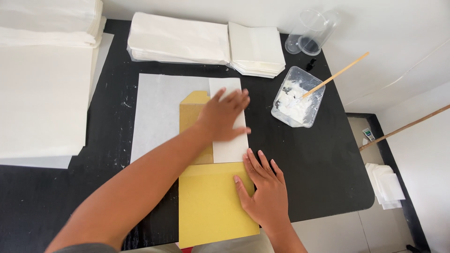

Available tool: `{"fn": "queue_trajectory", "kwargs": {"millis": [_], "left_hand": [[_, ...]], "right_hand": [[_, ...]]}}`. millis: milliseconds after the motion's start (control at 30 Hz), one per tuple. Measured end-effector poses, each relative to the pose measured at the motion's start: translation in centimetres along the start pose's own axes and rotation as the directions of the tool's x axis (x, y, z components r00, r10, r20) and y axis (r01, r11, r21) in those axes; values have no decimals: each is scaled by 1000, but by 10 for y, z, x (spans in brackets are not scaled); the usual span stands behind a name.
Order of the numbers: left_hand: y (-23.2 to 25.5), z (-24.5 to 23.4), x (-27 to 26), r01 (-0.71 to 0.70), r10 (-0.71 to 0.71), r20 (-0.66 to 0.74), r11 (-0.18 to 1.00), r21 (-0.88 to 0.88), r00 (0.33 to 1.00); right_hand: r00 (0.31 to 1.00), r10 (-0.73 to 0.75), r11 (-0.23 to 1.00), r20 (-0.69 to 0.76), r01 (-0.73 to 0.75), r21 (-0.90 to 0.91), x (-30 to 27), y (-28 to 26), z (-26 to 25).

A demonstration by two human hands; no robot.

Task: Manually folding paper around a template and applying glue to create a paper bag.

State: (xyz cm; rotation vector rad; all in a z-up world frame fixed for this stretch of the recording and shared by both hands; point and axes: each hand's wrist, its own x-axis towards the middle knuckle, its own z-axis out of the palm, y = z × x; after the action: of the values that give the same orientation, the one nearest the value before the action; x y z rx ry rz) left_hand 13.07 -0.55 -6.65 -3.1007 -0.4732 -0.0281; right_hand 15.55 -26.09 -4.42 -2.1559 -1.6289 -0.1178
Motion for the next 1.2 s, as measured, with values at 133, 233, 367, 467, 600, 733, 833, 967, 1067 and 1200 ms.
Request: {"fn": "queue_trajectory", "kwargs": {"millis": [133, 233, 367, 467, 600, 733, 833, 967, 1067, 1200], "left_hand": [[36, 11, -66, -188, 170, -226, 980, -60, 959], [46, 10, -88, -274, 233, -308, 956, -99, 923], [24, 29, -53, -163, 134, -243, 981, -104, 961], [-6, 27, -11, -45, 22, -219, 994, -101, 975], [-32, 11, 26, 86, -106, -109, 981, -173, 988], [-28, 13, 27, 127, -136, -67, 985, -120, 988], [-15, 16, 4, 46, -58, -207, 997, -63, 977], [21, 11, -59, -170, 127, -268, 975, -143, 955], [37, 2, -103, -262, 213, -302, 956, -131, 929], [43, -9, -150, -261, 218, -221, 948, -185, 951]], "right_hand": [[1000, 5, 1000, 15, -5, 1, 1, 0, -2], [999, 8, 1000, 46, -8, -6, 2, 0, -2], [999, 14, 1000, 44, -14, 2, 1, 0, -1], [999, 19, 1000, 43, -20, 7, 2, 0, -2], [999, 16, 1000, 36, -17, 21, 1, 1, -4], [998, 25, 1000, 50, -26, 9, 1, -1, -6], [996, 43, 998, 72, -46, 43, 4, -2, -6], [996, 51, 998, 68, -54, 40, 1, -1, -5], [995, 52, 998, 83, -54, 31, 5, -1, -5], [996, 55, 998, 77, -57, 26, 3, -1, -5]]}}
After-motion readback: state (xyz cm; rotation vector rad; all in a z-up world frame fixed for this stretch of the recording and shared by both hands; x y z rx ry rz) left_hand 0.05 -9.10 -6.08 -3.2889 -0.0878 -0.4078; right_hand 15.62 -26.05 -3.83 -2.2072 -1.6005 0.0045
